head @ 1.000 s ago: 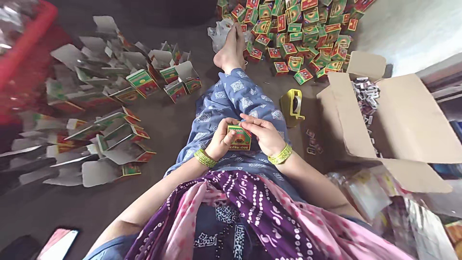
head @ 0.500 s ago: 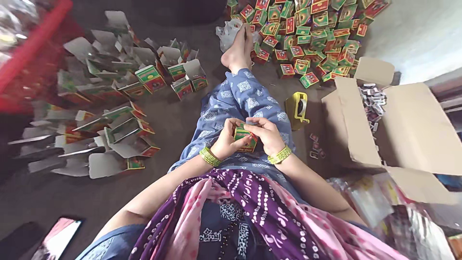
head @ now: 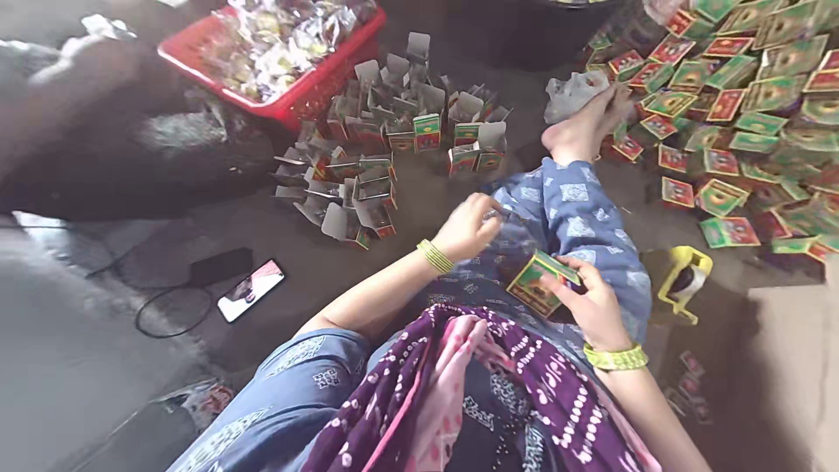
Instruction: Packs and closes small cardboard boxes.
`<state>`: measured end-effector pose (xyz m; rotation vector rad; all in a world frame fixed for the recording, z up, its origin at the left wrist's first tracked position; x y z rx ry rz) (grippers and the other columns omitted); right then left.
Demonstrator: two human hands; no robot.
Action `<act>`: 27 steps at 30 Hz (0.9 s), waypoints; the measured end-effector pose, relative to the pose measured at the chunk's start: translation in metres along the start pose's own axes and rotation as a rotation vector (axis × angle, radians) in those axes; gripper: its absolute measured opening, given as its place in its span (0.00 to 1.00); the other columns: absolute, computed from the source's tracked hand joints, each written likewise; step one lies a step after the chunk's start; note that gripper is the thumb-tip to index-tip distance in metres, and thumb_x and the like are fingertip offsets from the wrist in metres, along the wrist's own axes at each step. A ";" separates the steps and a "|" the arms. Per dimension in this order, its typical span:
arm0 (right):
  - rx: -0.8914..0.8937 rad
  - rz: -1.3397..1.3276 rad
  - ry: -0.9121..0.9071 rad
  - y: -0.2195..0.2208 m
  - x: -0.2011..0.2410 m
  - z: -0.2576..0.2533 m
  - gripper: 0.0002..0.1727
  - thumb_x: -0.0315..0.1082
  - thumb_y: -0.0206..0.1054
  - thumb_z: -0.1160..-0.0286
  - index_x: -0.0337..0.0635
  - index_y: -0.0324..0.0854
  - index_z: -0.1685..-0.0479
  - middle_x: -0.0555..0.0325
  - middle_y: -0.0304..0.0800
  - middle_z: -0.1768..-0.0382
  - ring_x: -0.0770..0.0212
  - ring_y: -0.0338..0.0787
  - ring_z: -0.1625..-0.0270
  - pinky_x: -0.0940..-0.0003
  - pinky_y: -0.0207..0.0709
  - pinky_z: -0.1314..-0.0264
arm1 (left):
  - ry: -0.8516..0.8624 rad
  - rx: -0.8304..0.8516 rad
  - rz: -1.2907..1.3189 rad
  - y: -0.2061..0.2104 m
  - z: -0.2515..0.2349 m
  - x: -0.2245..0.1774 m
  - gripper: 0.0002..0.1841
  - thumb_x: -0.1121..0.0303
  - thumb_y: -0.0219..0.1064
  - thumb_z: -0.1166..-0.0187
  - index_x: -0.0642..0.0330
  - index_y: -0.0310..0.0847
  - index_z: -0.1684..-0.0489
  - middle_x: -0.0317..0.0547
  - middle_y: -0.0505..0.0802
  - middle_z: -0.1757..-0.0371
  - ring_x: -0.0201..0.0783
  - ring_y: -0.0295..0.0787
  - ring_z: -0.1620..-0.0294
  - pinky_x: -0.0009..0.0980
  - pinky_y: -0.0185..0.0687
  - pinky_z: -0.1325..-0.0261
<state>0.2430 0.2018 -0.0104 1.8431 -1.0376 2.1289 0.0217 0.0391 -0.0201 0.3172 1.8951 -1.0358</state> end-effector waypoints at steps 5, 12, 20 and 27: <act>0.031 -0.093 0.067 -0.001 0.000 0.000 0.29 0.46 0.81 0.37 0.38 0.85 0.39 0.54 0.94 0.48 0.62 0.94 0.46 0.63 0.91 0.42 | -0.373 -0.155 -0.628 -0.093 0.013 0.057 0.18 0.64 0.68 0.25 0.57 0.86 0.38 0.60 0.87 0.32 0.65 0.80 0.29 0.69 0.70 0.30; 0.071 -0.400 0.370 -0.012 0.021 0.000 0.25 0.42 0.76 0.30 0.37 0.79 0.39 0.49 0.91 0.52 0.56 0.93 0.52 0.57 0.91 0.49 | -0.545 -0.099 -0.841 -0.136 0.049 0.094 0.09 0.69 0.65 0.20 0.62 0.91 0.55 0.64 0.93 0.47 0.68 0.86 0.39 0.74 0.65 0.29; 0.566 0.005 0.597 -0.050 0.048 -0.038 0.27 0.47 0.75 0.24 0.37 0.78 0.35 0.46 0.93 0.55 0.52 0.96 0.56 0.54 0.91 0.53 | -0.276 -0.177 -0.672 -0.132 0.044 0.086 0.13 0.72 0.59 0.14 0.60 0.89 0.43 0.66 0.88 0.36 0.71 0.86 0.38 0.75 0.75 0.41; -0.351 0.050 0.445 -0.130 0.361 -0.098 0.25 0.27 0.39 0.04 0.33 0.56 0.11 0.40 0.66 0.15 0.49 0.72 0.18 0.59 0.63 0.16 | 0.251 -0.356 -0.349 -0.116 0.031 0.012 0.15 0.63 0.53 0.13 0.58 0.85 0.48 0.62 0.77 0.21 0.55 0.80 0.26 0.49 0.83 0.34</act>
Point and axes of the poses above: each hand's wrist, its own z-axis away from the middle knuckle, its own y-axis out of the palm, x = y × z, the point moved 2 cm from there along -z, towards the middle knuckle
